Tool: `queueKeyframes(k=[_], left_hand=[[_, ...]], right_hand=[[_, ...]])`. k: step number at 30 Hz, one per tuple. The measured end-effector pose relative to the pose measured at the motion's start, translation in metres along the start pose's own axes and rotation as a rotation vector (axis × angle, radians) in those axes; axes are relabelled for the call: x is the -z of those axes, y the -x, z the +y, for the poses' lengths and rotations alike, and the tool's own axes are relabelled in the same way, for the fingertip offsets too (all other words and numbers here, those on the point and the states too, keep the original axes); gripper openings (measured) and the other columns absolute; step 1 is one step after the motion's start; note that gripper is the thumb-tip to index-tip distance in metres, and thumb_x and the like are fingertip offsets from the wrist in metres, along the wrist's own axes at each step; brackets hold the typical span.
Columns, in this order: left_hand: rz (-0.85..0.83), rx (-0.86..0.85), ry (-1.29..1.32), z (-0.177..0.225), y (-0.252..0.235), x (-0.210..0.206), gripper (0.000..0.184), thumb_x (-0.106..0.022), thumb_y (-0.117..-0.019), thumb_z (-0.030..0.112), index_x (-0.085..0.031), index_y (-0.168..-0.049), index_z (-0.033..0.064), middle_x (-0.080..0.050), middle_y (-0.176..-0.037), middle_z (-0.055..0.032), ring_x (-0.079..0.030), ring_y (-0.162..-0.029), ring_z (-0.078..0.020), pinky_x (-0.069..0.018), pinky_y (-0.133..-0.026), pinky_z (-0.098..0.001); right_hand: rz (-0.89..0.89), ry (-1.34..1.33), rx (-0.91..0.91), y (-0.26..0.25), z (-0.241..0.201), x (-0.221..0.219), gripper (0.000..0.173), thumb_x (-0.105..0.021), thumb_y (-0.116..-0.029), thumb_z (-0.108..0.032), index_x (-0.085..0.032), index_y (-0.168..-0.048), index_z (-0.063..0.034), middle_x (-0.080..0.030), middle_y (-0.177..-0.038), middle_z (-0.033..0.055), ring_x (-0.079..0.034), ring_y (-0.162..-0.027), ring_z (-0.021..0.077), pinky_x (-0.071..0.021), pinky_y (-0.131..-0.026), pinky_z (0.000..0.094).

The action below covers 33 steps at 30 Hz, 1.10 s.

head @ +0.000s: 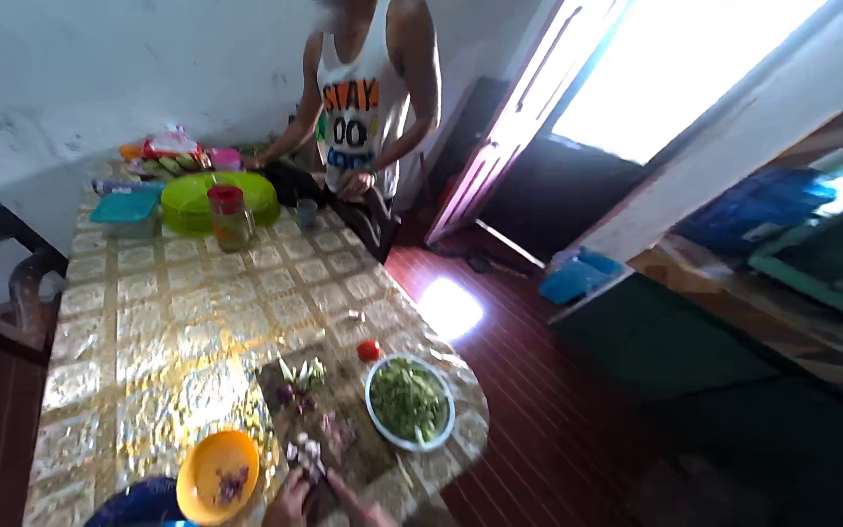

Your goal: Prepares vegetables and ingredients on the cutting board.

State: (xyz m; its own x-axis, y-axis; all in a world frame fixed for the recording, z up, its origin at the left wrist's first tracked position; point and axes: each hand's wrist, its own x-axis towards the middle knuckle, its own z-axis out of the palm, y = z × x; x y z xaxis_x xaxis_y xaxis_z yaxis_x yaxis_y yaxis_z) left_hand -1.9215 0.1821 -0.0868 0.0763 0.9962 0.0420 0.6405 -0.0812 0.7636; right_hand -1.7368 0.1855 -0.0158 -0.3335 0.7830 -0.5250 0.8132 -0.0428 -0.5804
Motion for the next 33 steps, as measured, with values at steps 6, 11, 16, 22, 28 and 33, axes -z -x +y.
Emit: queueKeyframes(k=[6, 11, 16, 22, 28, 33], left_hand=[[0.063, 0.108, 0.019, 0.014, -0.016, 0.016, 0.027, -0.073, -0.0931, 0.016, -0.072, -0.106, -0.0077, -0.068, -0.116, -0.0259, -0.069, -0.108, -0.0369, -0.0565, -0.095, -0.0489], [-0.082, 0.247, -0.138, 0.026, -0.029, 0.01, 0.038, -0.073, -0.0948, 0.027, -0.069, -0.115, -0.005, -0.064, -0.124, -0.0266, -0.068, -0.11, -0.0392, -0.0562, -0.093, -0.0508], [0.039, 0.067, -0.281, 0.025, -0.031, -0.003, 0.018, -0.067, -0.0899, 0.006, -0.072, -0.104, -0.004, -0.071, -0.117, -0.0235, -0.072, -0.105, -0.0406, -0.0597, -0.084, -0.0528], [0.046, 0.058, -0.042, 0.019, -0.013, -0.001, 0.036, -0.077, -0.0861, 0.006, -0.069, -0.119, -0.0067, -0.065, -0.126, -0.0268, -0.067, -0.114, -0.0367, -0.0559, -0.098, -0.0459], [0.087, 0.05, -0.079, 0.018, -0.012, -0.005, 0.016, -0.074, -0.0883, 0.007, -0.075, -0.097, -0.0063, -0.069, -0.12, -0.0259, -0.07, -0.112, -0.0364, -0.0573, -0.096, -0.0441], [0.114, 0.056, -0.114, 0.023, -0.01, -0.01, 0.012, -0.075, -0.0846, 0.001, -0.075, -0.093, -0.0072, -0.071, -0.115, -0.0261, -0.072, -0.105, -0.0374, -0.0591, -0.091, -0.0452]], right_hand=[[0.095, -0.243, 0.029, 0.019, 0.007, 0.017, 0.063, -0.044, -0.1048, -0.006, -0.024, -0.165, -0.0141, -0.068, -0.08, 0.0172, -0.063, -0.065, 0.0291, -0.0559, -0.07, 0.0498], [0.106, -0.302, 0.04, 0.016, 0.013, 0.009, 0.062, -0.043, -0.1051, -0.006, -0.025, -0.164, -0.0125, -0.064, -0.073, 0.012, -0.059, -0.06, 0.0243, -0.0543, -0.065, 0.0448], [0.045, -0.305, 0.018, 0.015, 0.013, 0.009, 0.061, -0.04, -0.1068, -0.009, -0.024, -0.165, -0.0164, -0.067, -0.079, 0.0141, -0.064, -0.066, 0.0263, -0.0556, -0.071, 0.0457], [-0.063, -0.101, -0.053, 0.016, 0.01, 0.013, 0.065, -0.04, -0.1072, -0.01, -0.018, -0.166, -0.0246, -0.069, -0.085, 0.0201, -0.068, -0.076, 0.0391, -0.0548, -0.079, 0.057], [-0.066, -0.028, -0.036, 0.015, -0.001, 0.008, 0.063, -0.036, -0.1075, -0.01, -0.019, -0.166, -0.0243, -0.07, -0.086, 0.0204, -0.069, -0.074, 0.0397, -0.0558, -0.075, 0.0569], [-0.161, 0.037, -0.096, 0.014, -0.004, 0.006, 0.066, -0.034, -0.1077, -0.009, -0.012, -0.167, -0.0291, -0.071, -0.094, 0.022, -0.071, -0.083, 0.0421, -0.0556, -0.079, 0.0586]])
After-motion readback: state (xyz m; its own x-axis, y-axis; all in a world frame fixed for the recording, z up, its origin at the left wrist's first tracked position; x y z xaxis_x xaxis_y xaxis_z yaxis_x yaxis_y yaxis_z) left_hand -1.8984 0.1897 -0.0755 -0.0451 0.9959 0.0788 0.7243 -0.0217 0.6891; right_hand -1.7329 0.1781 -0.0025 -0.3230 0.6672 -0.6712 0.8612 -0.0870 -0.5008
